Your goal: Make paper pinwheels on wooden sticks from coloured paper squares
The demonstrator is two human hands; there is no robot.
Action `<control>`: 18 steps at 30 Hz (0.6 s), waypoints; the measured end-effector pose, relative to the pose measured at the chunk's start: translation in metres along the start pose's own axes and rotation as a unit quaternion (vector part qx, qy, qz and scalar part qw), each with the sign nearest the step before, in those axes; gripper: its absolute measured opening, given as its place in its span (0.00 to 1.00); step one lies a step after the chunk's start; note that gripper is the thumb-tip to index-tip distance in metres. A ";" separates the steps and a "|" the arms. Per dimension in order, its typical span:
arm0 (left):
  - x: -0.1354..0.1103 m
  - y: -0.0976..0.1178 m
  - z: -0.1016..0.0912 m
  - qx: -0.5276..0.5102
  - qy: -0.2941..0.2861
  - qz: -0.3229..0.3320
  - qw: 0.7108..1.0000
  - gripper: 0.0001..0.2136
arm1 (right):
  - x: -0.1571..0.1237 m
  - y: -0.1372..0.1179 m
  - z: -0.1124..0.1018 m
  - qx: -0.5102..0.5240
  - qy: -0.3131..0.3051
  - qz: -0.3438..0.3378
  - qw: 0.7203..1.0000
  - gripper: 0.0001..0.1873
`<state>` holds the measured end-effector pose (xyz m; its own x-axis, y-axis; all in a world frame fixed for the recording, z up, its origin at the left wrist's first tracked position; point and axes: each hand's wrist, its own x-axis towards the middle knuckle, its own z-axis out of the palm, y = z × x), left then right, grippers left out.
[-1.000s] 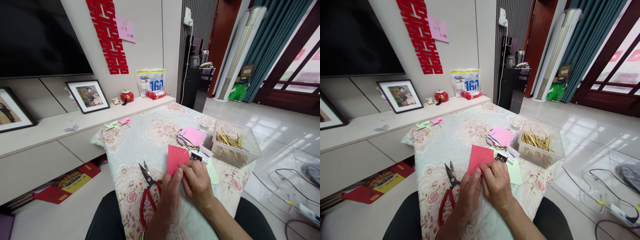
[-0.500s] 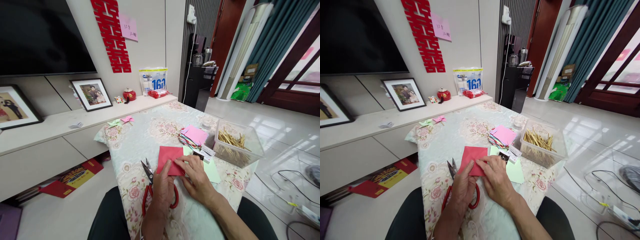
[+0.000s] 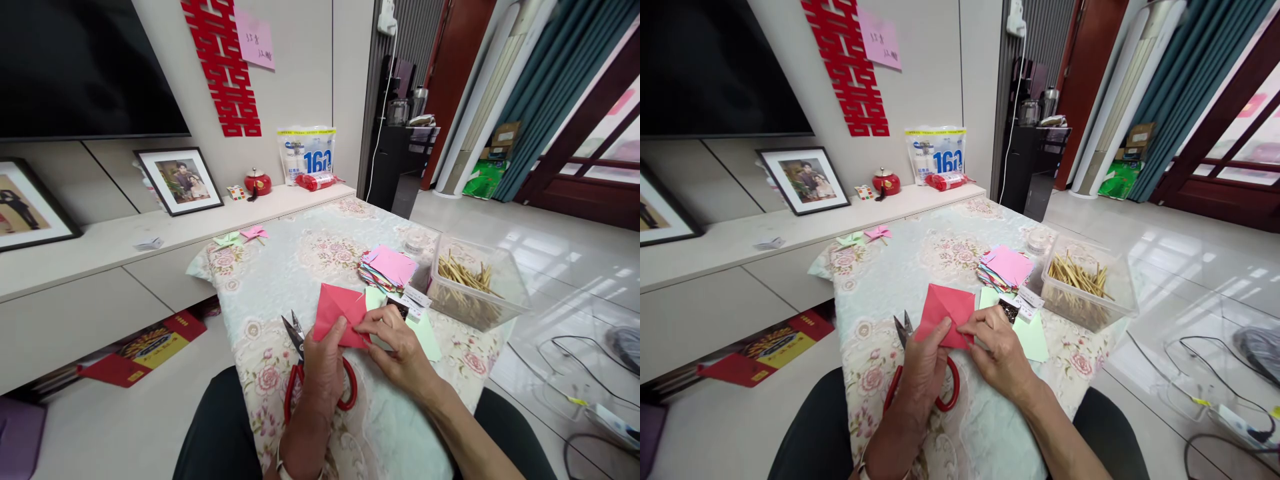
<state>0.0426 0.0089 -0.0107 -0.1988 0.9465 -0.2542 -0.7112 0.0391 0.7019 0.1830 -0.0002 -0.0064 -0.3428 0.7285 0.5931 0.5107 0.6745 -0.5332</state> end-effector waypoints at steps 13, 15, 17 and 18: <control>-0.004 0.007 0.003 0.054 0.010 0.002 0.999 0.08 | 0.002 0.004 -0.021 0.090 -0.022 0.048 0.995 0.10; -0.004 0.005 0.003 0.040 0.004 -0.012 0.999 0.10 | 0.000 0.005 -0.017 0.075 0.013 0.036 0.996 0.10; -0.004 0.002 0.003 0.022 -0.001 -0.025 0.999 0.12 | -0.002 0.006 -0.013 0.055 0.014 0.014 0.998 0.11; -0.004 0.001 0.003 0.014 -0.004 -0.029 0.999 0.13 | -0.002 0.006 -0.012 0.048 0.008 0.006 0.999 0.12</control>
<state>0.0443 0.0066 -0.0067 -0.1530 0.9447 -0.2902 -0.7018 0.1029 0.7049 0.1960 0.0009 -0.0041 -0.3252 0.7347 0.5954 0.4371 0.6751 -0.5943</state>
